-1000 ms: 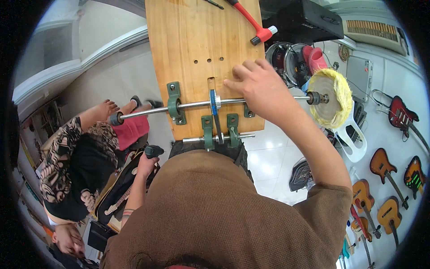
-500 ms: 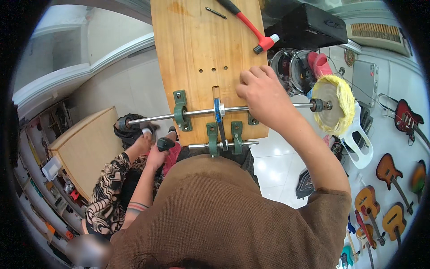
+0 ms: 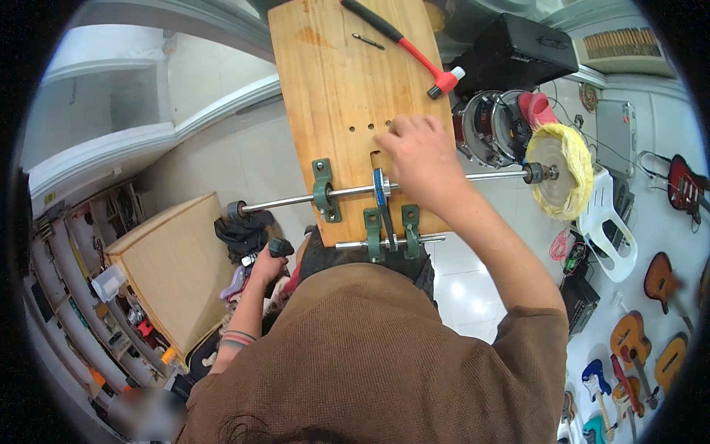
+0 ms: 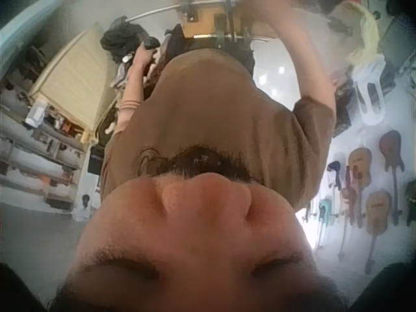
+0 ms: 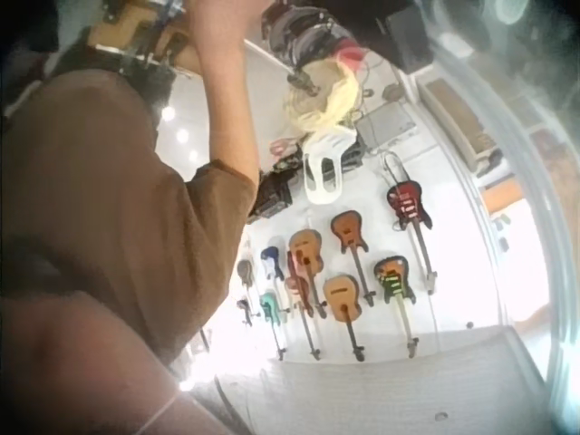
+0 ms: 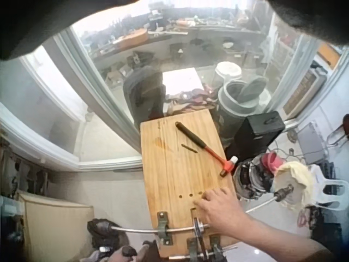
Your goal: The person holds a power drill and uses it to drill holes into a wooden board mounted with clamps on a workbench, while another person assists by steadying the board.
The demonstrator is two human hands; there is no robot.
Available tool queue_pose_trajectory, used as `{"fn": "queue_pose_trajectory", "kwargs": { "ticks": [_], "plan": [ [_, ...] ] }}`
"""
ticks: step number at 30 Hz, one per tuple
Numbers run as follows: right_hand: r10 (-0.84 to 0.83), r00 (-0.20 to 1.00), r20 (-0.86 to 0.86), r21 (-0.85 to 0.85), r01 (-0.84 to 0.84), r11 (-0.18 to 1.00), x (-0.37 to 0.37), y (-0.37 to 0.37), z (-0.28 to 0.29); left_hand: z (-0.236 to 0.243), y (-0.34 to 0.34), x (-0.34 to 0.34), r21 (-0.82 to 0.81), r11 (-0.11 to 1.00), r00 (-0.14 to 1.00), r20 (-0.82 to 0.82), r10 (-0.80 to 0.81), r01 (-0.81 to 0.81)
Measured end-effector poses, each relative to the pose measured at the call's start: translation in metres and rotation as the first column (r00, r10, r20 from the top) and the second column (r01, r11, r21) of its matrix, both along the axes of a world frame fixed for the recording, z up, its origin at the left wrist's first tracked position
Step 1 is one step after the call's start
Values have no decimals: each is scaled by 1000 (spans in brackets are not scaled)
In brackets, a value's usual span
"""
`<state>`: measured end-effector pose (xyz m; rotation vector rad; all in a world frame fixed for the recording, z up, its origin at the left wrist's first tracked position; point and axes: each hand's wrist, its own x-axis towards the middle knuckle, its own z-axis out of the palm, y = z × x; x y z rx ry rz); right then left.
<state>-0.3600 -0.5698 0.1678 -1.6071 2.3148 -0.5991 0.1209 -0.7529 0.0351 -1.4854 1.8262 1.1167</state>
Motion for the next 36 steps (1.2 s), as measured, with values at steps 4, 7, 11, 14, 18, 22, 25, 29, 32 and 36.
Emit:
{"fn": "queue_pose_trajectory", "kwargs": {
  "ticks": [4,7,11,14,18,22,25,29,32,36],
  "plan": [
    [-17,999,37,129,12,992,26,-19,18,-41,-43,67,0,991,991,14,133,-133],
    [-104,980,-171,155,131,979,57,-29,12,-10,-66,37,7,985,984,-51,170,-170],
    [-120,978,-169,287,166,944,86,-39,22,-61,-120,87,124,959,961,-83,265,-254],
    [-279,942,-186,309,325,894,105,-58,33,-85,-162,110,156,962,972,-32,231,-223],
    [-456,827,-330,270,545,794,132,-63,13,-114,-238,152,170,985,997,-73,28,-15],
    [-605,734,-308,225,674,704,160,-69,3,-75,-304,159,146,982,981,-136,141,-121],
    [-629,716,-303,200,693,693,165,-82,4,-89,-358,184,208,948,944,-177,279,-241],
    [-774,615,-154,169,788,592,167,-88,19,-48,-399,164,49,998,999,-24,-36,37],
    [-837,498,-226,87,866,492,169,-88,28,-12,-406,144,-22,997,997,-12,-78,78],
    [-831,466,-306,59,880,472,174,-96,29,6,-425,113,-14,990,989,-57,-138,137]
  ]
}}
